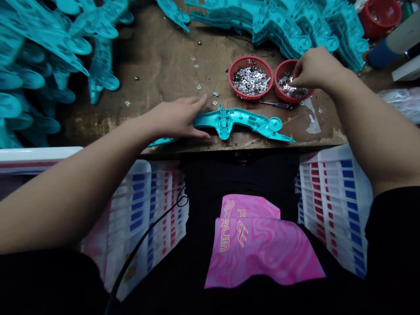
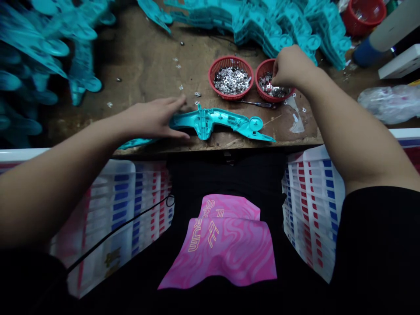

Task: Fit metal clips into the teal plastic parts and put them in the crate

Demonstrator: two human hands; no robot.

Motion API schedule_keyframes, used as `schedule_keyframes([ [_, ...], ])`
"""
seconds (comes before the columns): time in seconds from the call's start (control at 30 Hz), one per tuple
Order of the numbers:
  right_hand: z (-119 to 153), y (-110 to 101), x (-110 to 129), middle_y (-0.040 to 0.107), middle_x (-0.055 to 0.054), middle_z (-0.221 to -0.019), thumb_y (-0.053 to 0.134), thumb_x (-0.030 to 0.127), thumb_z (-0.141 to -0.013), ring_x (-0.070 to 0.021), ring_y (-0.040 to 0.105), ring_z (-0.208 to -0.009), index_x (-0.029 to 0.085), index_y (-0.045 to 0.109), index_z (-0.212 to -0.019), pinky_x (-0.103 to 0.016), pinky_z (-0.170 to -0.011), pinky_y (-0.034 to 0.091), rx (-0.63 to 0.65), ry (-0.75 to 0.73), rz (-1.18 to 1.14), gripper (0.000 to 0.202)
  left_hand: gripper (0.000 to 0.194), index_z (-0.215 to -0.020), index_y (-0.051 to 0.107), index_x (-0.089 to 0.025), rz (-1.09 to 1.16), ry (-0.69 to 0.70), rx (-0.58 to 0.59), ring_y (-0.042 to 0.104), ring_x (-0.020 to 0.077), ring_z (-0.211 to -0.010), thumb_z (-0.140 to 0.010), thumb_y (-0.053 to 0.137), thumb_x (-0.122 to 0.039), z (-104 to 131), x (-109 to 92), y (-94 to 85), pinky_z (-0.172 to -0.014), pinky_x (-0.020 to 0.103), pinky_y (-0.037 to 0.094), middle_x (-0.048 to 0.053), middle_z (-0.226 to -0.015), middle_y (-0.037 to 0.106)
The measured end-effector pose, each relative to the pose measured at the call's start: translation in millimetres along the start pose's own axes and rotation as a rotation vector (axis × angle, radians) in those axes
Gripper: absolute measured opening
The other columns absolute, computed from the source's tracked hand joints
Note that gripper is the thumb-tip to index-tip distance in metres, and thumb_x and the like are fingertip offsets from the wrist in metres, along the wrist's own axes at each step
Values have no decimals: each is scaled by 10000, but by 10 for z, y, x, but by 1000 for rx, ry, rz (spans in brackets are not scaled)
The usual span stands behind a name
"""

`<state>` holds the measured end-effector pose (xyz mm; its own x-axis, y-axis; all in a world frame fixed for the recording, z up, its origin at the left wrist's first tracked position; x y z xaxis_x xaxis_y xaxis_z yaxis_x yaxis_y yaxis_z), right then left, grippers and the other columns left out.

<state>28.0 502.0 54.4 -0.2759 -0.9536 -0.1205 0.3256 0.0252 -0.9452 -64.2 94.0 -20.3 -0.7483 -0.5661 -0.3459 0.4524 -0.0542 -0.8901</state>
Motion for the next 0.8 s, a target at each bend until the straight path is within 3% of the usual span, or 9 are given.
schedule_keyframes([
  [0.07,-9,10,-8,912,-234,-1356,866,236,-1221,-373,853,-1332,30,970,-1436,-483,-1211,678,7,-11,-30,316,1836,-2122,33,-88,47,131,-34,227,599,-2031,-888,976,-1067,59,-117,-27,-1664,727,274,351,-2175,163],
  [0.17,-50,60,-51,906,-225,-1420,870,195,-1204,-385,842,-1400,44,967,-1456,-492,-1256,666,15,-23,-64,310,1845,-2108,-155,-136,-21,271,-46,22,640,-2058,-939,932,-1062,170,-482,-54,-1672,775,173,335,-2192,-66],
  [0.27,-102,151,-125,899,-213,-1486,860,170,-1200,-388,824,-1462,63,971,-1494,-500,-1316,639,50,-15,-92,332,1546,-2116,-138,-163,-186,327,12,37,586,-2073,-1146,786,-933,249,-860,37,-1682,753,88,300,-2200,-71],
  [0.33,-135,222,-174,892,-205,-1523,851,166,-1206,-389,817,-1480,78,979,-1508,-502,-1329,631,85,-12,-105,339,1346,-2129,-69,-161,-271,301,55,57,543,-2083,-1244,699,-823,253,-980,124,-1683,735,74,283,-2205,-33],
  [0.5,-183,318,-174,884,-169,-1564,875,219,-1227,-348,813,-1462,114,959,-1591,-471,-1330,634,108,-39,-71,388,1042,-2138,210,-197,-347,228,134,58,510,-2089,-1308,656,-643,202,-891,345,-1677,727,203,201,-2216,63],
  [0.6,-128,331,-69,891,-144,-1531,911,427,-1267,-316,791,-1472,119,897,-1625,-471,-1356,653,128,-41,-34,473,1023,-2140,208,-219,-313,259,89,122,526,-2076,-1305,638,-625,225,-764,431,-1661,769,275,177,-2210,113],
  [0.63,-105,333,-35,909,-130,-1445,876,524,-1298,-294,777,-1476,128,861,-1623,-479,-1377,656,138,-37,-8,513,1048,-2149,140,-275,-273,286,44,150,548,-2066,-1296,629,-639,232,-728,430,-1645,828,282,144,-2210,116],
  [0.7,-67,335,24,893,-100,-1139,709,625,-1390,-220,724,-1497,184,764,-1611,-493,-1434,619,161,-52,41,497,1164,-2105,-70,-543,-163,361,-47,207,609,-2037,-1236,681,-729,229,-673,393,-1599,1004,204,-54,-2196,37],
  [0.8,-26,235,-4,766,-38,-936,574,654,-1433,-145,699,-1480,314,691,-1553,-470,-1436,600,130,-31,41,380,1310,-1998,-93,-791,-43,447,-125,297,707,-1977,-1054,811,-870,181,-662,278,-1532,1144,24,-306,-2098,-19],
])
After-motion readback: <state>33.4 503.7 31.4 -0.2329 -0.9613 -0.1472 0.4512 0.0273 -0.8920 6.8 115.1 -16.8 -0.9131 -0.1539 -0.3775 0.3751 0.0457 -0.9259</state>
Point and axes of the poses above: each hand's wrist, its own z-axis away from the middle knuckle, its own y-axis out of the palm, x = y × z, the point moved 8 cm from there along -z, towards the middle knuckle
